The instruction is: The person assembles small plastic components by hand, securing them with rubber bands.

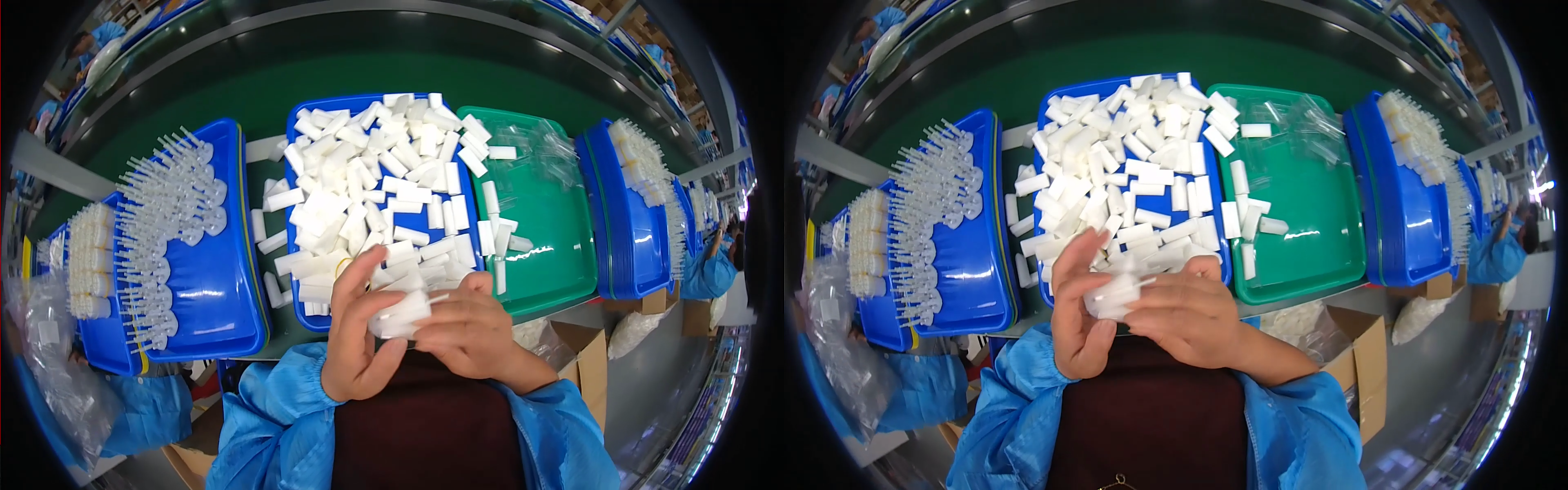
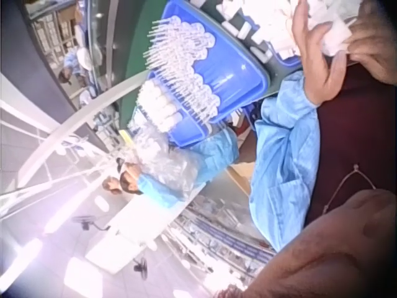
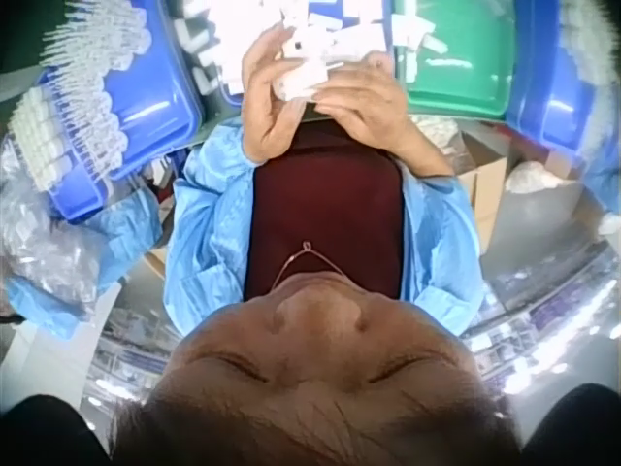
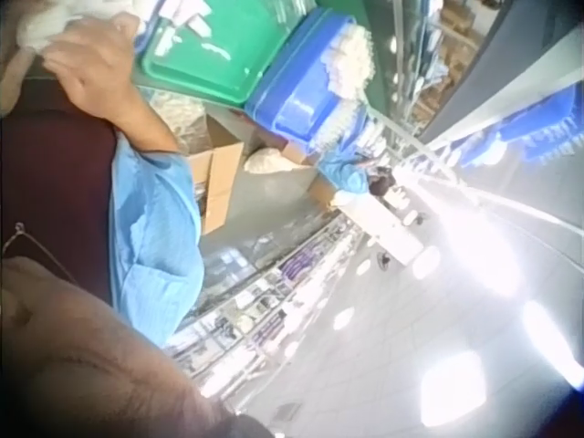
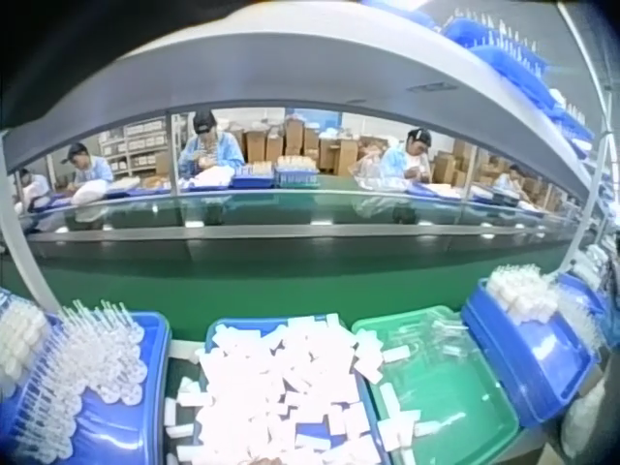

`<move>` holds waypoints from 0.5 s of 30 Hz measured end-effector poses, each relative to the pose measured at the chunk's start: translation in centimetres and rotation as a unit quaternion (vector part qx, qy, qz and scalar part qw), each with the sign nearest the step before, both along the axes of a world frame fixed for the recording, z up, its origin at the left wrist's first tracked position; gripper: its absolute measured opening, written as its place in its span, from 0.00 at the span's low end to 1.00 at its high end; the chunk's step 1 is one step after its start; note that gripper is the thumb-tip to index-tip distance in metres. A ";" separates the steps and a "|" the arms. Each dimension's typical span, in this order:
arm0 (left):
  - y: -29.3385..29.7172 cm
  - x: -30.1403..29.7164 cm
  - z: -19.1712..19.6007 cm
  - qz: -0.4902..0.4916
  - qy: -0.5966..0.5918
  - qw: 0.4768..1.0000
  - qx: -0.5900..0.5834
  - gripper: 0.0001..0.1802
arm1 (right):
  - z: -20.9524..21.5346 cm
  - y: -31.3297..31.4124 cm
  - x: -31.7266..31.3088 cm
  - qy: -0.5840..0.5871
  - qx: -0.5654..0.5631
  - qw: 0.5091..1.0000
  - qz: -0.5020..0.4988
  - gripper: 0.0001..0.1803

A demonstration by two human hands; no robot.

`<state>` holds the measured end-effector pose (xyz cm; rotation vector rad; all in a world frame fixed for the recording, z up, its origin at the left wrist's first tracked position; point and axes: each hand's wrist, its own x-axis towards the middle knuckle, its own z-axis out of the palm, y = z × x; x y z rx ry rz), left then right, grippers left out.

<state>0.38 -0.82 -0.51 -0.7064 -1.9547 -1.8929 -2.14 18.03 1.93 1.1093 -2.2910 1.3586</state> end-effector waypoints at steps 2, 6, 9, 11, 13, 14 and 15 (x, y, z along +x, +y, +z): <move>-0.2 0.1 0.1 -0.091 -0.133 0.987 0.009 0.23 | -0.2 0.3 0.1 0.068 0.019 0.997 0.019 0.12; 0.1 0.0 0.7 -0.069 -0.164 0.983 -0.045 0.19 | -0.7 0.5 0.0 0.021 -0.021 0.998 0.056 0.12; 0.4 -0.1 0.7 -0.074 -0.174 0.980 -0.061 0.18 | 0.2 1.3 -0.3 -0.010 -0.015 0.997 0.072 0.12; 0.3 -0.1 0.8 -0.076 -0.168 0.979 -0.087 0.18 | 0.9 2.5 -1.4 -0.033 -0.003 0.993 0.112 0.13; 0.2 0.0 0.8 -0.075 -0.194 0.973 -0.104 0.18 | 1.6 4.8 -3.3 -0.020 0.048 0.997 0.065 0.14; 0.4 -0.1 0.6 -0.082 -0.190 0.973 -0.105 0.18 | 1.5 6.2 -4.5 0.011 0.084 0.996 -0.008 0.13; 0.4 0.0 0.4 -0.083 -0.194 0.972 -0.101 0.18 | 1.0 7.3 -6.0 0.041 0.116 0.989 -0.077 0.12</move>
